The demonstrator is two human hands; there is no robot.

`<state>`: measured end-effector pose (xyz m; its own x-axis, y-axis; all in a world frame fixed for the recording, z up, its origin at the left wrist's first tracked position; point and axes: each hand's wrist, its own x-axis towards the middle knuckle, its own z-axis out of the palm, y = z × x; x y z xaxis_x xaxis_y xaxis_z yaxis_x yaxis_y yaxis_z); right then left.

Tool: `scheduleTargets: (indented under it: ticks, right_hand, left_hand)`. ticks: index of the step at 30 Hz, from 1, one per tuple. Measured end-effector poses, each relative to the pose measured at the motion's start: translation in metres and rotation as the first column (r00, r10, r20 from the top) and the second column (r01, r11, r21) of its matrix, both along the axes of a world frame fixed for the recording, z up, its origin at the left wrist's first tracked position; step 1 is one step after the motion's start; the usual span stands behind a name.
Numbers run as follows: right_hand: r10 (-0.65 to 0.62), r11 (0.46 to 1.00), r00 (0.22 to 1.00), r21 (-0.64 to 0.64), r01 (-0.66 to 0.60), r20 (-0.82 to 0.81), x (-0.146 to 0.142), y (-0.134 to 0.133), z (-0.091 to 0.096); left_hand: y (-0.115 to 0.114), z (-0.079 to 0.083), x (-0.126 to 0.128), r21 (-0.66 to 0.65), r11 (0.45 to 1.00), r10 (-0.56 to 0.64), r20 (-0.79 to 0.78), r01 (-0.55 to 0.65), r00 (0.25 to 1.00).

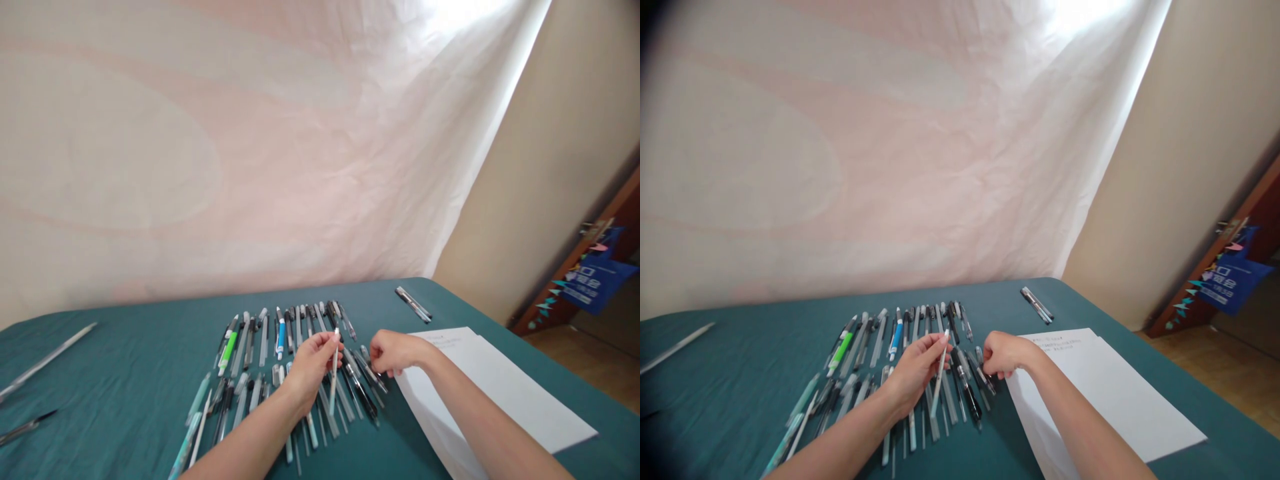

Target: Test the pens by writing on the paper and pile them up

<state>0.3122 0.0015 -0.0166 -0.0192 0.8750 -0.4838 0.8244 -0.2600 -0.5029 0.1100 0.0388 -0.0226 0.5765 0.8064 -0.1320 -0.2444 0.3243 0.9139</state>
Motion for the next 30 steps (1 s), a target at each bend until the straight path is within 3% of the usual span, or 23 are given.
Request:
scheduleTargets:
  ticks: [11, 16, 21, 26, 30]
  right_hand:
    - [0.06, 0.998, 0.995, 0.032, -0.057, -0.079, 0.008, -0.007, 0.012]
    - [0.08, 0.997, 0.995, -0.016, -0.079, 0.061, -0.001, -0.006, 0.01]
    - [0.06, 0.995, 0.989, 0.074, -0.071, 0.135, -0.002, -0.008, 0.016]
    - [0.077, 0.931, 0.991, 0.362, -0.031, -0.113, 0.0, -0.013, 0.038]
    - [0.074, 0.866, 0.897, 0.475, 0.158, -0.435, -0.01, -0.012, 0.051]
  left_hand:
    - [-0.002, 0.0, 0.0, 0.011, 1.0, -0.011, -0.015, 0.011, 1.0]
    - [-0.002, 0.001, 0.001, -0.004, 1.0, -0.013, -0.022, 0.013, 1.0]
    - [-0.004, 0.001, -0.001, 0.03, 0.999, -0.036, -0.009, 0.036, 0.999]
    - [-0.01, 0.008, -0.002, 0.024, 0.998, -0.049, -0.02, 0.05, 0.999]
    - [-0.015, 0.015, -0.002, 0.065, 0.995, -0.07, -0.016, 0.07, 0.997]
